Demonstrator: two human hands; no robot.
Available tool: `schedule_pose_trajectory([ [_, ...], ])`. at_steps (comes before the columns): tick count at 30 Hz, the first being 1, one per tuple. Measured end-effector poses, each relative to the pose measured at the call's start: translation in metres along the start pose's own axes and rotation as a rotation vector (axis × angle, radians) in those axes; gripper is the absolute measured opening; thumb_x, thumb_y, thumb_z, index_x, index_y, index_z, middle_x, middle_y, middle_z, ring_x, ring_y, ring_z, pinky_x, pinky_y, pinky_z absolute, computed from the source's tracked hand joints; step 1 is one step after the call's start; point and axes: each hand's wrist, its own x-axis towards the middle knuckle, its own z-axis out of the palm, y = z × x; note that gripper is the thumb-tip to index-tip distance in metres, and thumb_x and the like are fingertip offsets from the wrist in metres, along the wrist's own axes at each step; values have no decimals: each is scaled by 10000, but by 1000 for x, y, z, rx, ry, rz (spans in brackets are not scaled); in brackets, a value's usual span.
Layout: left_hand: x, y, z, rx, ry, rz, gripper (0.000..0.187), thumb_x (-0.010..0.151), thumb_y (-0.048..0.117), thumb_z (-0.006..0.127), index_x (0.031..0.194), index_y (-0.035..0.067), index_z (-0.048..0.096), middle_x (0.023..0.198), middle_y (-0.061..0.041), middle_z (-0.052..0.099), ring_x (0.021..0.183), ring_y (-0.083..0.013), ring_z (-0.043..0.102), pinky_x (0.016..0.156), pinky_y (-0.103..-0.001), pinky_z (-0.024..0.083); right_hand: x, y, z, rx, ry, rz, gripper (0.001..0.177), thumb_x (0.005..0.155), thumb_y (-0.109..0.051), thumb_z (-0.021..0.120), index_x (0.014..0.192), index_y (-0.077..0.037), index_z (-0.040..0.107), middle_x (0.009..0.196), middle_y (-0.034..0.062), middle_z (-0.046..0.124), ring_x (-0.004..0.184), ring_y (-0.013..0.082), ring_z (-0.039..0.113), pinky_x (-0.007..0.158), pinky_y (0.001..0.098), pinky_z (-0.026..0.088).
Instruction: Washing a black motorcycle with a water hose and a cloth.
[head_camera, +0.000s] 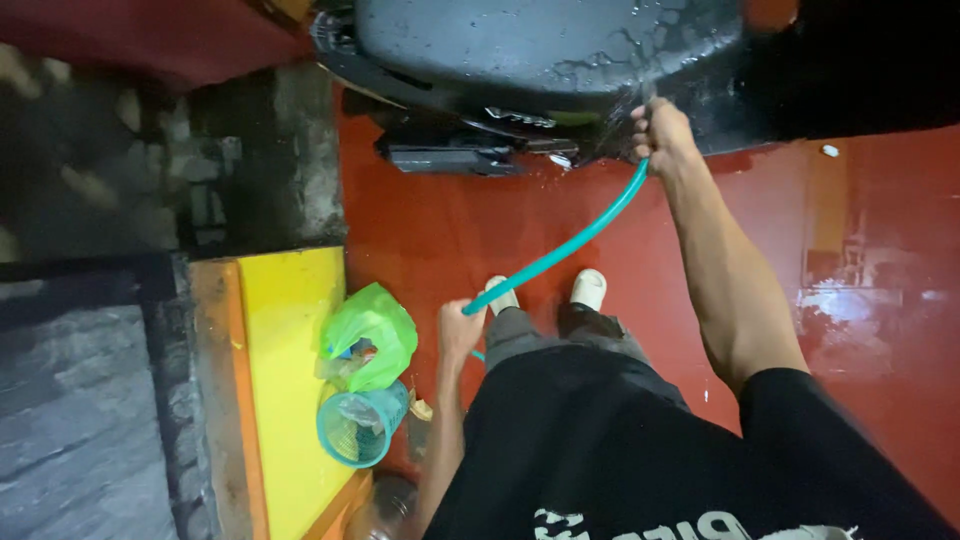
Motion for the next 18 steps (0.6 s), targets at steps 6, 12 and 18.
schedule_pose_trajectory([
  [6,-18,-11,-49,-48,8,-292,484,888,385,674,507,109,562,455,-60,443,489,-162,458,516,-289,349,-14,42,93,-341,115,-53,237,937,-283,510,834,-118,645,632,-57,433,435,17,380,352,179,323],
  [12,-6,-75,-103,93,-43,-507,499,866,536,613,500,201,553,480,-18,498,495,-206,515,558,-304,401,-32,83,208,-363,65,-111,280,936,-274,523,764,-89,642,567,-43,414,393,13,308,311,224,221],
  [18,-12,-98,-177,-131,126,-497,320,762,287,657,529,94,552,522,-43,367,575,-146,504,584,-287,400,-13,148,303,-476,-61,-139,338,950,-324,518,789,-67,667,499,-34,352,350,45,310,287,222,281],
])
